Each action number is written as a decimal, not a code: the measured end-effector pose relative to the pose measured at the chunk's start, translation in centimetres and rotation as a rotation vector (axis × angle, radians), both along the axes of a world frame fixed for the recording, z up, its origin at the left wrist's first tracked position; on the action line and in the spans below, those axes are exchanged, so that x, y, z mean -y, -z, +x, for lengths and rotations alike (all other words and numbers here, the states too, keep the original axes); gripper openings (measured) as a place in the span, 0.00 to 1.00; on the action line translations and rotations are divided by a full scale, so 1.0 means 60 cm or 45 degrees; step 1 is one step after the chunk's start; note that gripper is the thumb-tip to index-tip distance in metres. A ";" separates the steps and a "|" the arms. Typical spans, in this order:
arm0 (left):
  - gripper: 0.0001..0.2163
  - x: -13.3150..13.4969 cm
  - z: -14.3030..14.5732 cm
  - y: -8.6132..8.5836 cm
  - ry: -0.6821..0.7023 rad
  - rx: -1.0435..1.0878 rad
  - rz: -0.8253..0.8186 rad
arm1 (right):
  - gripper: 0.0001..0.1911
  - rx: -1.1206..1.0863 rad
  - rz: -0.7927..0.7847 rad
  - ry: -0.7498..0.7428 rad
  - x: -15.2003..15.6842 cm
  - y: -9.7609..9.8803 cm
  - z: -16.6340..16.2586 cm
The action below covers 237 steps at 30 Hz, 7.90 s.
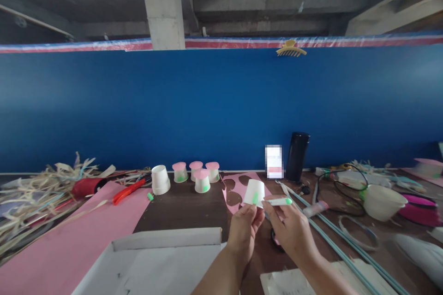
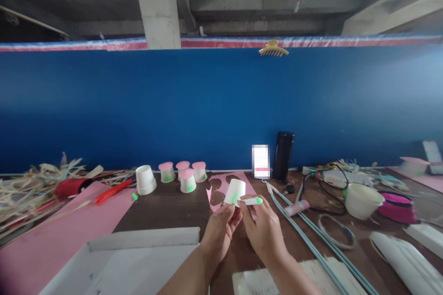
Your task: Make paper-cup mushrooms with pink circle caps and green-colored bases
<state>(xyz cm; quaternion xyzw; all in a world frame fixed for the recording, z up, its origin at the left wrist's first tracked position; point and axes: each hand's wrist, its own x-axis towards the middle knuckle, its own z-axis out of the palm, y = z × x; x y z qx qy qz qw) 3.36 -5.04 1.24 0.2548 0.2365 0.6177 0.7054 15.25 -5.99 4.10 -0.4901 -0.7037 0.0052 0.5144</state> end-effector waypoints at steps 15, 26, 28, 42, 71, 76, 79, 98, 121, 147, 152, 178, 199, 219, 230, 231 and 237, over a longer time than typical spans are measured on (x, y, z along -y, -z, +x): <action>0.10 -0.001 0.004 0.001 -0.036 -0.037 0.007 | 0.08 0.006 0.005 -0.030 0.001 -0.002 -0.004; 0.07 -0.004 0.002 0.009 -0.028 0.139 -0.040 | 0.10 -0.025 0.029 -0.010 -0.006 0.000 0.003; 0.07 -0.004 0.003 0.009 -0.016 0.128 -0.029 | 0.10 -0.019 0.048 0.002 -0.009 -0.001 0.004; 0.08 -0.004 0.000 0.006 -0.015 0.131 -0.042 | 0.10 0.060 0.047 0.060 -0.005 -0.003 0.001; 0.07 0.000 0.003 0.006 0.001 0.183 -0.075 | 0.09 0.033 0.119 -0.002 -0.015 -0.005 0.004; 0.07 0.000 0.002 0.005 -0.010 0.191 -0.076 | 0.10 0.040 0.008 0.011 -0.001 -0.005 0.001; 0.06 0.000 0.002 0.008 -0.006 0.192 -0.060 | 0.10 0.046 0.024 0.037 0.000 -0.005 0.000; 0.06 -0.003 0.004 0.010 -0.019 0.236 -0.082 | 0.09 0.063 0.086 0.063 -0.004 -0.003 -0.001; 0.05 -0.003 0.002 0.009 -0.003 0.273 -0.069 | 0.10 0.033 0.070 0.111 -0.010 0.001 0.007; 0.05 -0.002 0.001 0.005 0.005 0.281 -0.130 | 0.11 0.009 0.050 0.090 -0.005 -0.007 0.000; 0.06 -0.003 0.001 0.007 -0.003 0.281 -0.150 | 0.11 -0.009 0.045 0.076 -0.006 -0.008 0.001; 0.06 -0.005 -0.005 0.008 0.002 0.291 -0.161 | 0.12 0.090 0.040 0.156 -0.001 -0.005 0.001; 0.07 -0.003 -0.006 0.009 0.016 0.320 -0.184 | 0.11 0.007 0.031 0.117 -0.004 -0.006 0.000; 0.05 -0.007 -0.004 0.011 0.016 0.362 -0.116 | 0.12 0.090 0.061 0.129 -0.005 -0.001 0.001; 0.05 -0.005 -0.005 0.006 -0.012 0.369 -0.150 | 0.10 0.086 0.078 0.064 -0.003 0.000 0.001; 0.05 -0.005 -0.005 0.007 -0.014 0.367 -0.146 | 0.10 0.086 0.079 0.055 -0.004 0.000 0.001; 0.05 -0.009 -0.003 0.012 0.008 0.378 -0.137 | 0.09 0.077 0.178 -0.016 -0.008 0.001 0.001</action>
